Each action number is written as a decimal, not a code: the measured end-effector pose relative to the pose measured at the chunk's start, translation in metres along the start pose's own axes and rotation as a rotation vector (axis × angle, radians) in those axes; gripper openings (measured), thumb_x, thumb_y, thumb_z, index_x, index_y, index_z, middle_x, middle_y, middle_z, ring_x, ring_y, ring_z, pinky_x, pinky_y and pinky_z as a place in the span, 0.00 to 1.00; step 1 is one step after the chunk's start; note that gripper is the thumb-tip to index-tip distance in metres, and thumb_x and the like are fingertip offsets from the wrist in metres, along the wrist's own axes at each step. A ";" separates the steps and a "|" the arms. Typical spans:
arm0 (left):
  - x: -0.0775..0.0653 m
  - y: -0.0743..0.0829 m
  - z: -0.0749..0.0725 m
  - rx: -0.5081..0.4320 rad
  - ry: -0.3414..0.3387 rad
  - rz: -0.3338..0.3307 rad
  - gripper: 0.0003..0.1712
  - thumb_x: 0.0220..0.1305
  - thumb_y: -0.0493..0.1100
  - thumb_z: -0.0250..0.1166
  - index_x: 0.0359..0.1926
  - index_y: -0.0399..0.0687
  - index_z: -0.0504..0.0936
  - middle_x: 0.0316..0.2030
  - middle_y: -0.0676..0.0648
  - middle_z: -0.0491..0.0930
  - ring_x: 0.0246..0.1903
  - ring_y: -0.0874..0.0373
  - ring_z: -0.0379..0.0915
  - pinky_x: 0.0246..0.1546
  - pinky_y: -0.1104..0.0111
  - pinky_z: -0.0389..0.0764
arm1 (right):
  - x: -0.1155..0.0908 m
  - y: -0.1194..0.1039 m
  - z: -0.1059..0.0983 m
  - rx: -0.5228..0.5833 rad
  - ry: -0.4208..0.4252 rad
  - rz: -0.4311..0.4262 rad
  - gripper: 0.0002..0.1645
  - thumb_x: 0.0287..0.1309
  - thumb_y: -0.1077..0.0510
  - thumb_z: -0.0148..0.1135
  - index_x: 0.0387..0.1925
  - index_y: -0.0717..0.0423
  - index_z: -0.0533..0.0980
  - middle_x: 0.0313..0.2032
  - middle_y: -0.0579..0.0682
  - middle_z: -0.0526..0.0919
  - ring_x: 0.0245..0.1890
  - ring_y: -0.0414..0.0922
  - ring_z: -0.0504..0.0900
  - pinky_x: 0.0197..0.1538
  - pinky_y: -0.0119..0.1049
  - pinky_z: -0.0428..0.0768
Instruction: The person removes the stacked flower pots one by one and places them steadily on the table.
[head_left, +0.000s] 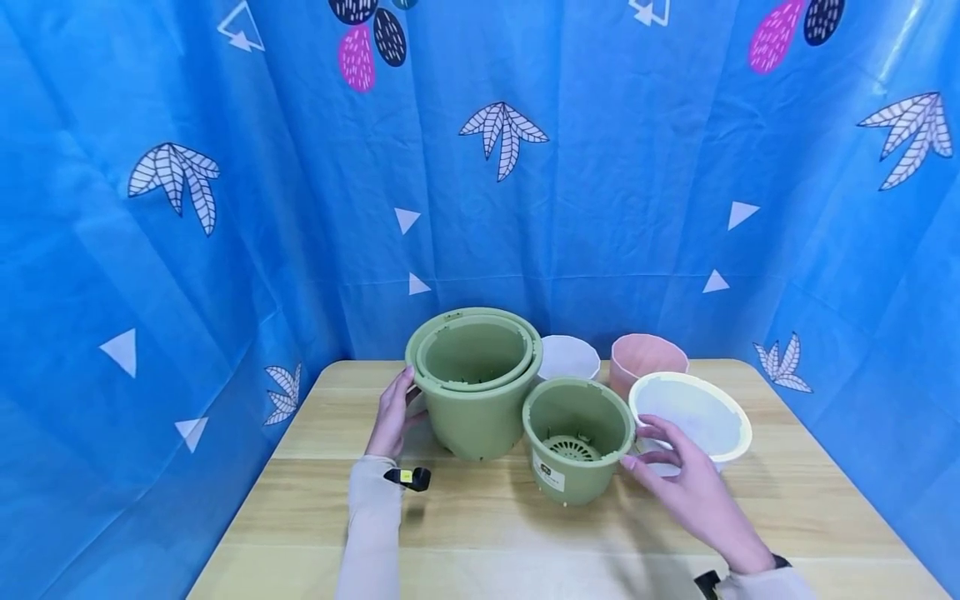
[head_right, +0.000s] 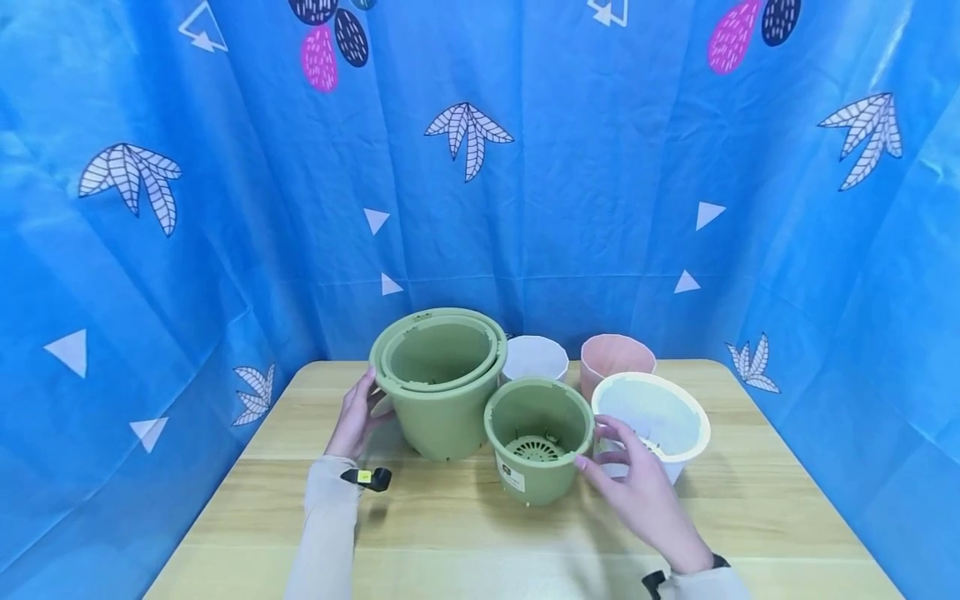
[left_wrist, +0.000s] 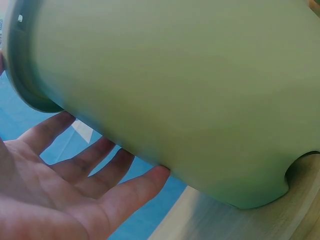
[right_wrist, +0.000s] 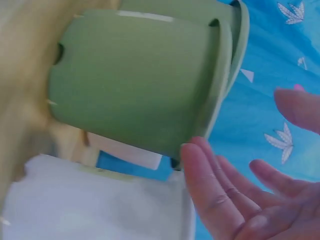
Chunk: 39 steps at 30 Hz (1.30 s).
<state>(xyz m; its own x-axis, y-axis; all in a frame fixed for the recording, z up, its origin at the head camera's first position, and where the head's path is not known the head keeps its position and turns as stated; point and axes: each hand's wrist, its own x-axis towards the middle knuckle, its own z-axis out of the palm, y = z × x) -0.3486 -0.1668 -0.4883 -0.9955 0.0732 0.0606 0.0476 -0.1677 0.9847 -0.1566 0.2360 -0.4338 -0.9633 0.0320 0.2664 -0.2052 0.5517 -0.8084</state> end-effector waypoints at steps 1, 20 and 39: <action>0.000 0.000 0.000 -0.001 -0.002 0.000 0.38 0.80 0.63 0.49 0.79 0.47 0.61 0.80 0.42 0.57 0.79 0.39 0.54 0.70 0.32 0.66 | 0.002 -0.002 -0.002 -0.006 0.012 -0.008 0.39 0.65 0.51 0.71 0.72 0.56 0.67 0.62 0.63 0.81 0.46 0.32 0.86 0.42 0.28 0.87; 0.000 -0.003 0.000 0.015 0.017 -0.010 0.38 0.79 0.63 0.49 0.79 0.47 0.62 0.79 0.40 0.58 0.79 0.37 0.54 0.69 0.31 0.67 | 0.082 -0.049 0.032 -0.016 -0.049 -0.208 0.23 0.70 0.49 0.67 0.61 0.54 0.76 0.52 0.53 0.87 0.53 0.49 0.86 0.55 0.40 0.87; 0.000 -0.001 0.001 0.009 0.034 0.000 0.39 0.78 0.65 0.51 0.78 0.49 0.64 0.79 0.42 0.59 0.79 0.39 0.56 0.70 0.34 0.68 | 0.138 -0.088 0.103 -0.254 -0.270 -0.312 0.31 0.73 0.44 0.61 0.65 0.62 0.74 0.63 0.59 0.81 0.69 0.57 0.76 0.73 0.54 0.74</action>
<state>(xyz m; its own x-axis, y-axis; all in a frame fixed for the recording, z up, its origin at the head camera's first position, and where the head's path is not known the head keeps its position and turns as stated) -0.3487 -0.1661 -0.4890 -0.9977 0.0396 0.0556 0.0486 -0.1591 0.9861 -0.2893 0.1066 -0.3800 -0.8797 -0.3664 0.3032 -0.4755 0.6877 -0.5485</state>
